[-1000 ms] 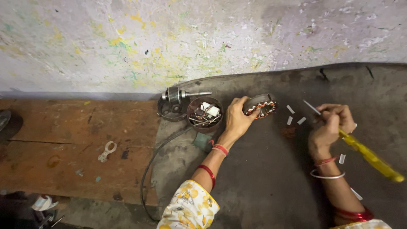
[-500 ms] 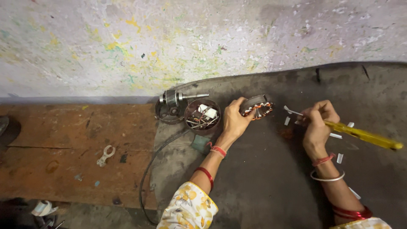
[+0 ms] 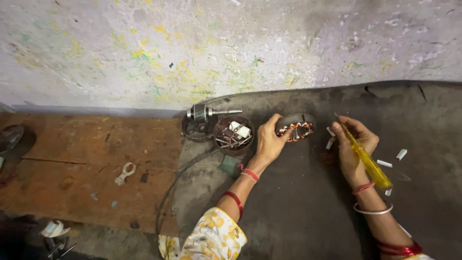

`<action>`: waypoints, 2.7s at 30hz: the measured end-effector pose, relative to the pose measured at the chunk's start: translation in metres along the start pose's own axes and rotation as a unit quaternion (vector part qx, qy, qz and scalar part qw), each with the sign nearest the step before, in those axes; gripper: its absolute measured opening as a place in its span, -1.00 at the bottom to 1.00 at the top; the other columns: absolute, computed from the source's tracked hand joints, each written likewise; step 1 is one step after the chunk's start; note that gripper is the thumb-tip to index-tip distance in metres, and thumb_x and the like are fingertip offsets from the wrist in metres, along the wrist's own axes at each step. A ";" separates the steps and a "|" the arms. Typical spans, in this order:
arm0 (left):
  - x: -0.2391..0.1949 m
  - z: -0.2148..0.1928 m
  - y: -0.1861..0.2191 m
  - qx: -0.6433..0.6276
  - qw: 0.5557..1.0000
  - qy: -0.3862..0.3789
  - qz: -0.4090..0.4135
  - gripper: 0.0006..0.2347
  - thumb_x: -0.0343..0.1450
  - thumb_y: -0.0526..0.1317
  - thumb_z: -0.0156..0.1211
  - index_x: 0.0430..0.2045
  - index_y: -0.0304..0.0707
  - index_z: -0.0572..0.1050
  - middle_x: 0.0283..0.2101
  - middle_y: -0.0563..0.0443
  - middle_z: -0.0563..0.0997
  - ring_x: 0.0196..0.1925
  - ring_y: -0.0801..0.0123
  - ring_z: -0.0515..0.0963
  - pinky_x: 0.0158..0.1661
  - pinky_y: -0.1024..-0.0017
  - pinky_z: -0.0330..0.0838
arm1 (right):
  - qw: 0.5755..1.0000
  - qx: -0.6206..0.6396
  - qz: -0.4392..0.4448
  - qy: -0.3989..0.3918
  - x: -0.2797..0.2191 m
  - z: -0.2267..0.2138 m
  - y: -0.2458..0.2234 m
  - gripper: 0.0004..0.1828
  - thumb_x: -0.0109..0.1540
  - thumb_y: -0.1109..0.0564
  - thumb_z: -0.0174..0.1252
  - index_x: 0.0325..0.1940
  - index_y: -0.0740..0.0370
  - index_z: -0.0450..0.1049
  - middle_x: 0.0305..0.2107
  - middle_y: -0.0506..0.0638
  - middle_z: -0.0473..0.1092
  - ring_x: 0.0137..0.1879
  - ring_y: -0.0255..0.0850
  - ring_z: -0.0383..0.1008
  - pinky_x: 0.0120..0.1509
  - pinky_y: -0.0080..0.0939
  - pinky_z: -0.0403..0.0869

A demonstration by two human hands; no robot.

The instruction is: The person uses a yellow-handled screwdriver to pry and remove copper wire coils from the slots of a cylindrical metal stator. The person holds the stator with the left hand and manipulates the wires with the screwdriver in the right hand, pulling out coils and placing them on the work surface.

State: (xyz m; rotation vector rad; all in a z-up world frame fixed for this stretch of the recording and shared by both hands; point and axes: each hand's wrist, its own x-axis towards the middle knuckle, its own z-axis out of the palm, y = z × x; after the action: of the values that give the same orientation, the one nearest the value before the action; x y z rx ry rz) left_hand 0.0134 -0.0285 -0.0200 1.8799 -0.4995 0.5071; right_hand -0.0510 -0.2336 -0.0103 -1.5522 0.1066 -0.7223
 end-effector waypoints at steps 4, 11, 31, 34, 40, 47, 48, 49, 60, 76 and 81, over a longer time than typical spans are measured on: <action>0.004 0.001 0.002 -0.041 0.998 -0.025 -0.038 -0.75 0.30 -0.31 0.43 -0.24 -0.35 0.50 -0.31 -0.22 0.70 -0.24 0.12 0.76 -0.27 0.32 0.57 | 0.999 -0.028 -0.028 0.008 -0.001 -0.003 -0.003 -0.79 0.35 0.25 0.28 0.04 0.41 0.57 -0.27 -0.03 0.55 -0.20 -0.38 0.53 -0.12 -0.40 0.49; -0.001 -0.002 0.003 -0.036 0.998 -0.026 -0.042 -0.75 0.30 -0.32 0.42 -0.21 -0.37 0.52 -0.28 -0.23 0.71 -0.20 0.15 0.76 -0.23 0.33 0.59 | 0.999 -0.024 0.036 0.020 -0.006 -0.001 0.000 -0.71 0.45 0.06 0.14 -0.27 0.30 0.46 -0.52 -0.08 0.42 -0.45 -0.41 0.37 -0.37 -0.38 0.34; 0.001 -0.004 0.009 -0.044 0.997 -0.023 -0.055 -0.76 0.27 -0.35 0.39 -0.22 -0.38 0.55 -0.29 -0.20 0.71 -0.23 0.25 0.75 -0.23 0.37 0.58 | 0.993 -0.035 0.116 0.001 -0.008 -0.002 0.012 -0.61 0.37 0.05 0.13 -0.51 0.28 0.44 -0.67 -0.09 0.37 -0.60 -0.40 0.28 -0.52 -0.33 0.24; 0.001 -0.006 0.009 -0.037 0.996 -0.036 -0.074 -0.76 0.27 -0.35 0.39 -0.23 -0.39 0.55 -0.30 -0.20 0.71 -0.25 0.26 0.75 -0.24 0.37 0.57 | 0.993 -0.049 0.111 -0.006 -0.008 -0.001 0.013 -0.62 0.36 0.04 0.14 -0.50 0.29 0.45 -0.67 -0.10 0.36 -0.60 -0.41 0.28 -0.52 -0.33 0.25; 0.003 -0.006 0.011 -0.036 0.993 -0.040 -0.105 -0.77 0.27 -0.34 0.40 -0.25 -0.39 0.55 -0.35 -0.19 0.71 -0.30 0.27 0.74 -0.27 0.37 0.56 | 0.988 -0.082 0.126 -0.016 -0.008 0.005 0.004 -0.61 0.36 0.02 0.14 -0.48 0.30 0.45 -0.67 -0.06 0.35 -0.59 -0.38 0.26 -0.53 -0.30 0.23; 0.000 -0.007 0.013 -0.040 0.995 -0.038 -0.086 -0.74 0.25 -0.36 0.37 -0.22 -0.39 0.55 -0.33 -0.18 0.71 -0.27 0.27 0.74 -0.24 0.36 0.57 | 0.988 -0.057 0.141 -0.022 -0.012 0.006 -0.012 -0.60 0.39 -0.06 0.05 -0.39 0.27 0.45 -0.65 -0.13 0.38 -0.57 -0.42 0.29 -0.54 -0.33 0.24; 0.000 -0.008 0.013 -0.038 0.994 -0.044 -0.088 -0.74 0.25 -0.36 0.36 -0.22 -0.39 0.55 -0.33 -0.19 0.71 -0.27 0.27 0.74 -0.25 0.36 0.56 | 0.991 -0.049 0.124 -0.025 -0.011 0.004 -0.014 -0.62 0.39 -0.07 0.03 -0.36 0.25 0.46 -0.64 -0.15 0.39 -0.56 -0.44 0.30 -0.53 -0.34 0.25; 0.001 -0.007 0.014 -0.045 0.995 -0.042 -0.077 -0.74 0.24 -0.37 0.35 -0.22 -0.40 0.55 -0.33 -0.19 0.71 -0.27 0.27 0.74 -0.23 0.37 0.57 | 0.990 -0.078 0.117 -0.027 -0.010 0.002 -0.015 -0.62 0.39 -0.06 0.04 -0.34 0.26 0.48 -0.64 -0.15 0.35 -0.56 -0.43 0.27 -0.52 -0.33 0.23; 0.008 -0.008 0.014 -0.055 0.994 -0.043 -0.078 -0.76 0.27 -0.37 0.38 -0.23 -0.39 0.54 -0.31 -0.18 0.72 -0.25 0.29 0.74 -0.21 0.38 0.57 | 0.974 -0.223 0.034 -0.007 0.005 -0.012 -0.025 -0.62 0.41 -0.05 0.14 -0.19 0.36 0.57 -0.63 -0.01 0.37 -0.49 -0.33 0.34 -0.37 -0.23 0.32; -0.001 -0.006 0.007 -0.063 0.995 -0.014 -0.072 -0.75 0.26 -0.35 0.43 -0.25 -0.36 0.54 -0.33 -0.16 0.71 -0.26 0.28 0.76 -0.25 0.38 0.59 | 0.913 -0.407 -0.014 0.003 -0.005 -0.031 -0.012 -0.70 0.30 -0.06 0.32 -0.01 0.17 0.66 -0.37 0.13 0.55 -0.27 -0.02 0.56 -0.13 -0.03 0.47; 0.004 -0.007 0.007 -0.056 0.995 -0.020 -0.074 -0.76 0.26 -0.37 0.40 -0.24 -0.36 0.56 -0.33 -0.16 0.71 -0.28 0.30 0.74 -0.25 0.38 0.57 | 0.873 -0.485 -0.052 -0.028 -0.001 -0.025 -0.007 -0.72 0.21 -0.08 0.34 -0.10 0.09 0.68 -0.27 0.11 0.57 -0.13 0.07 0.56 -0.03 0.06 0.49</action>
State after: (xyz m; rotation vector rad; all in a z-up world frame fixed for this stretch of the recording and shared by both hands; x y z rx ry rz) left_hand 0.0124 -0.0246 -0.0100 1.8057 -0.4023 0.3367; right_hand -0.0671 -0.2540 -0.0062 -2.5550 0.3919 -0.7459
